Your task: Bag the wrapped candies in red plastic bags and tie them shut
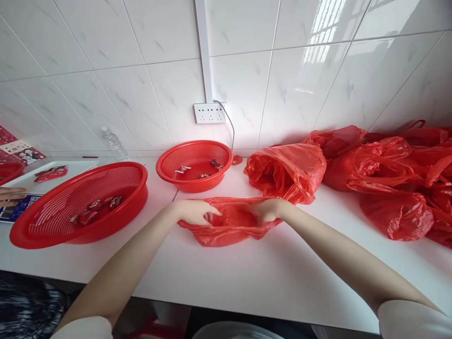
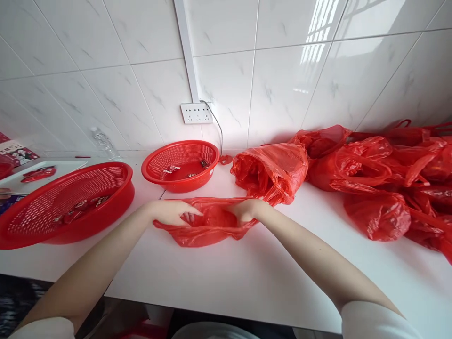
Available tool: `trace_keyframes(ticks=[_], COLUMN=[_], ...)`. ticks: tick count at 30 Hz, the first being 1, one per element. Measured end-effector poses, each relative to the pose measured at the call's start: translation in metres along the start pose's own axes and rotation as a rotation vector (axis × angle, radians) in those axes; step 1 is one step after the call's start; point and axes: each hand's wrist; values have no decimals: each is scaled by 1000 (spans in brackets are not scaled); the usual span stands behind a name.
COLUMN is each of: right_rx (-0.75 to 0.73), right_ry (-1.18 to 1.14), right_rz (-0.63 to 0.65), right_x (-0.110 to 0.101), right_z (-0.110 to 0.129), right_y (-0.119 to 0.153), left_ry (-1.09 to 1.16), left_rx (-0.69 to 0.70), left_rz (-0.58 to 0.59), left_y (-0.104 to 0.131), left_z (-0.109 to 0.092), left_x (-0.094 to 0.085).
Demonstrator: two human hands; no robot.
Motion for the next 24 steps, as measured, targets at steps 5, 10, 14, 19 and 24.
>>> trace_keyframes(ticks=[5, 10, 14, 19, 24], right_rx=[-128, -332, -208, 130, 87], right_ry=[145, -92, -526, -1138, -1303], right_rz=[167, 90, -17, -293, -264], right_x=[-17, -8, 2, 0, -6], right_z=[55, 85, 74, 46, 28], right_y=[17, 31, 16, -10, -24], left_ry=[-41, -454, -545, -541, -632], left_rx=[205, 26, -272, -204, 47], left_rz=[-407, -816, -688, -673, -709], left_y=[26, -3, -30, -21, 6], left_z=[-40, -1, 38, 41, 33], left_x=[-19, -32, -25, 4, 13])
Point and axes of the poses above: each hand's wrist, its own y-axis away from the middle knuckle, its own x-axis out of the palm, z = x × y, and after that the axes turned 12 degrees about x, right-handed
